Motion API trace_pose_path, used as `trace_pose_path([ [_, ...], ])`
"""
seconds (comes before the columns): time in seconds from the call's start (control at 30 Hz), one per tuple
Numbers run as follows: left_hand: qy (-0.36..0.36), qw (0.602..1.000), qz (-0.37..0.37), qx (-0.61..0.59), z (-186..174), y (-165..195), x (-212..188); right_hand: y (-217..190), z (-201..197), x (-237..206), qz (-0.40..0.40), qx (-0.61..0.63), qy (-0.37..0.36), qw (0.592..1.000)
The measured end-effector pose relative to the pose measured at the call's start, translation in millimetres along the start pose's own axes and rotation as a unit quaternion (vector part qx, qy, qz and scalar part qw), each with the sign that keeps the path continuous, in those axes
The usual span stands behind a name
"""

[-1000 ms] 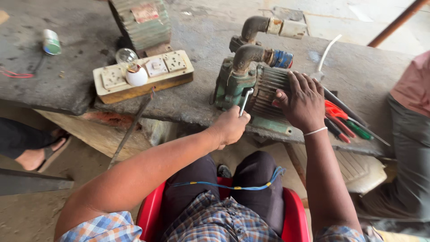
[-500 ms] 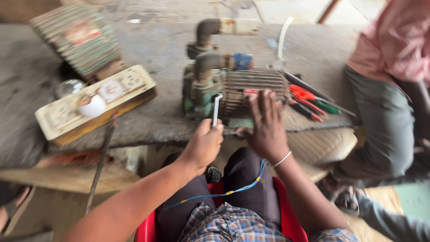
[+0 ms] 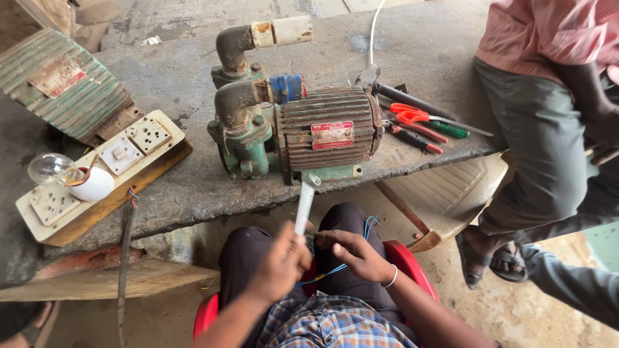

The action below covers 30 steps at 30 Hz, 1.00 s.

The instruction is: The person sits at a workbench and works on an electric motor with an attached pump. They strip and connect wires to the motor's terminal box, tighten fasteners using a spanner and a screwdriver, reposition the motor on the bench, and handle the motor's fan cover and pump housing while checking the assembly.

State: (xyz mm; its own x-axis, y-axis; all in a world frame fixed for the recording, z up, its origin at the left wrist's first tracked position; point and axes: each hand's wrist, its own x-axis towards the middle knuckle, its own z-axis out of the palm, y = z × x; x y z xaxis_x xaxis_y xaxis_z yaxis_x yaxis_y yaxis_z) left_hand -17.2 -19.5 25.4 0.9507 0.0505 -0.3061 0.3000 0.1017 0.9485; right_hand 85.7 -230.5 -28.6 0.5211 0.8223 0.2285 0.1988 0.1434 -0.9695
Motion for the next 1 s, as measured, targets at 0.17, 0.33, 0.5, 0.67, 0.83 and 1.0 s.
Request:
trace_pose_path([
  [0.17, -0.035, 0.994, -0.012, -0.107, 43, -91, 25, 35, 13, -10, 0.124, 0.312, -0.004, 0.942],
  [0.33, 0.012, 0.972, 0.07, 0.222, 43, -120, 40, 60, 23, -4, 0.129, 0.241, 0.147, 0.951],
  [0.5, 0.033, 0.904, 0.163, 0.395, 34, -85, 20, 75, 3, 5, 0.098, 0.138, 0.361, 0.917],
  [0.67, 0.107, 0.934, 0.104, 0.324, 32, -21, 9, 71, -42, 0, 0.104, -0.037, 0.439, 0.892],
  [0.83, 0.227, 0.71, 0.514, 0.424, 6, 61, 15, 62, -63, -2, 0.085, -0.049, 0.48, 0.872],
  [1.0, -0.146, 0.787, 0.433, -0.413, -19, 131, 10, 20, -107, -6, 0.078, -0.224, 0.457, 0.857],
])
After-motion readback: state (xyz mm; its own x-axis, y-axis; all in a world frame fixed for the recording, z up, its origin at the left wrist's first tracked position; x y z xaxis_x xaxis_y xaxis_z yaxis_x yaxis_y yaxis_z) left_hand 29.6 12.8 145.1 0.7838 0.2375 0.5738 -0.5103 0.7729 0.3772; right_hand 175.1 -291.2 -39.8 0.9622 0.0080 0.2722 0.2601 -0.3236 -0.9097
